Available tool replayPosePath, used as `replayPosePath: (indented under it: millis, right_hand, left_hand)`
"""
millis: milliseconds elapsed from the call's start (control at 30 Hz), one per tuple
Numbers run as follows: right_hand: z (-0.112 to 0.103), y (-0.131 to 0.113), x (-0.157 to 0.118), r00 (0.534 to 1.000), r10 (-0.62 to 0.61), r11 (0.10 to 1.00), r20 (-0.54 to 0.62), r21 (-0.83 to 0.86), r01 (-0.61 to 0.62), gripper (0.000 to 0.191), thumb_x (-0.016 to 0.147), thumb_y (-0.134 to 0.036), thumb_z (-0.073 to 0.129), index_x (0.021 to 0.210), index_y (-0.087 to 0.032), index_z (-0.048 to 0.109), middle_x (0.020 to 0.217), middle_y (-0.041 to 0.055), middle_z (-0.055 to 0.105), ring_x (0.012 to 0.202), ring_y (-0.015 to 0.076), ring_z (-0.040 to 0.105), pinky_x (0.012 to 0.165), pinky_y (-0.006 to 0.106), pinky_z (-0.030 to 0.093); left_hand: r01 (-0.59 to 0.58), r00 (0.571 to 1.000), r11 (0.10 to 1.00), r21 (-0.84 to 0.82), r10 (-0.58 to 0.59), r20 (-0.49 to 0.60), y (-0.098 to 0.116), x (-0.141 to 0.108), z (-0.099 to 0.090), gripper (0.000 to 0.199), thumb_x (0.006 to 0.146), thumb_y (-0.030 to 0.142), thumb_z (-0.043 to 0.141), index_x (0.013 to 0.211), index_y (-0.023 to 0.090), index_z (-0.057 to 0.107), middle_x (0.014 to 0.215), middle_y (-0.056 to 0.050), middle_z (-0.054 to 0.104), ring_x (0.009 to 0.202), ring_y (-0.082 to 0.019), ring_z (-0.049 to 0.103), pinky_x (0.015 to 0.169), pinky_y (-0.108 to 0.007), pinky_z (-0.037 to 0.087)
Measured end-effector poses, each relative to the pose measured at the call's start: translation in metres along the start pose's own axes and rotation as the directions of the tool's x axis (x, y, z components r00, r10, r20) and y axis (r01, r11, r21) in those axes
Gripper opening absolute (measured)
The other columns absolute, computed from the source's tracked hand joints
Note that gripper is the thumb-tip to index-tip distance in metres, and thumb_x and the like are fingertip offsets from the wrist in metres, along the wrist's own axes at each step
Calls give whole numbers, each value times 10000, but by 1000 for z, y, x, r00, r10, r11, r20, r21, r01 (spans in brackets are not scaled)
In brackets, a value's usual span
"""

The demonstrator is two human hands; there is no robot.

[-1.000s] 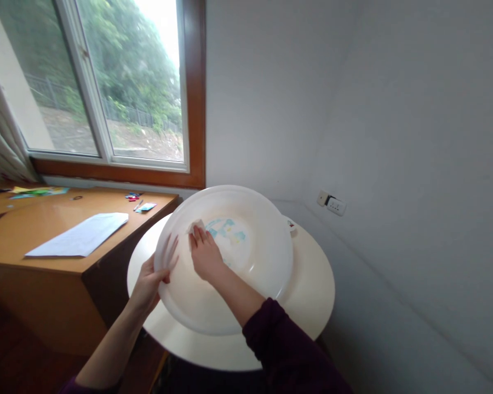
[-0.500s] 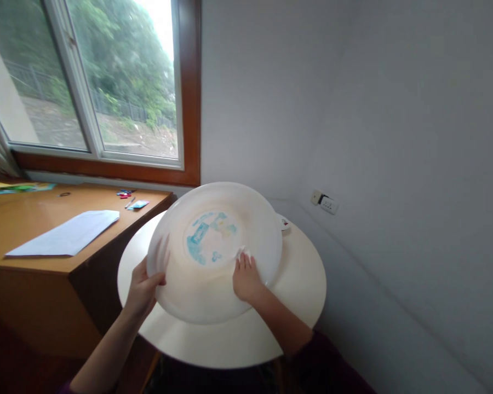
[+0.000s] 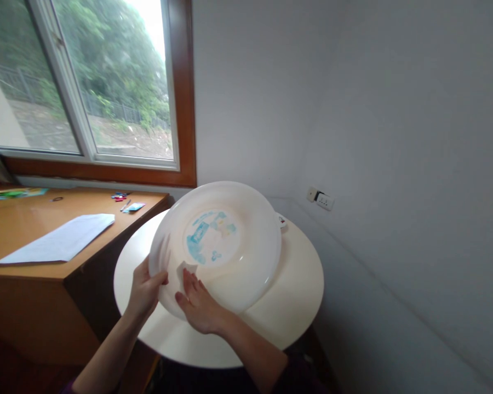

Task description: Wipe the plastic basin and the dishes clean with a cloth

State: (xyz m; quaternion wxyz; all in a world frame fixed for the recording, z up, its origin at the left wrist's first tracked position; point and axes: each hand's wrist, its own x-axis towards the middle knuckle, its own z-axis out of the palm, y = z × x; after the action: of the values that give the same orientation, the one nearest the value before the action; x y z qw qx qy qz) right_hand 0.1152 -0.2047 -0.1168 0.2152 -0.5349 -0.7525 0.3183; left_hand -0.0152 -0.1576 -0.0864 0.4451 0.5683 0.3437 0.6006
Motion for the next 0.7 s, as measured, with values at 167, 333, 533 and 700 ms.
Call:
replayPosePath:
  millis: [167,333,533,700]
  right_hand:
    - [-18,40,-10,996,54,927,78,-373,-21,617,922,-476,152,1410,-97,137,1468,128,135,1354,208,105,1090,417,145]
    - [-63,85,-29,976,80,607,-200,-768,-207,607,889,-454,356,1284,4,409,1363,230,348,1318,285,232,1089,468,81]
    - [-46,79,-23,958,-7,727,-288,-659,-192,431,933,-253,236,1055,-109,623,1276,137,505,1245,207,387,1076,405,197]
    - [-7,43,-19,987,-29,916,-157,-399,-37,492,945,-391,152,1374,-191,283,1418,44,331,1308,161,276,1062,335,244]
  left_hand:
    - [-22,1000,1000,10,22,17,2,2,-3,387,505,97,494,857,157,642,590,39,566,526,-131,470,450,-220,360]
    - [-32,999,999,33,32,27,5,3,-3,455,509,74,501,931,167,647,701,9,619,683,-194,550,526,-248,424]
    - [-29,999,999,17,29,22,8,2,4,517,500,66,489,981,172,644,806,-13,645,805,-239,572,597,-281,468]
    - [-91,995,996,12,90,36,20,10,12,576,474,65,478,1012,185,645,905,-28,646,918,-276,554,699,-328,489]
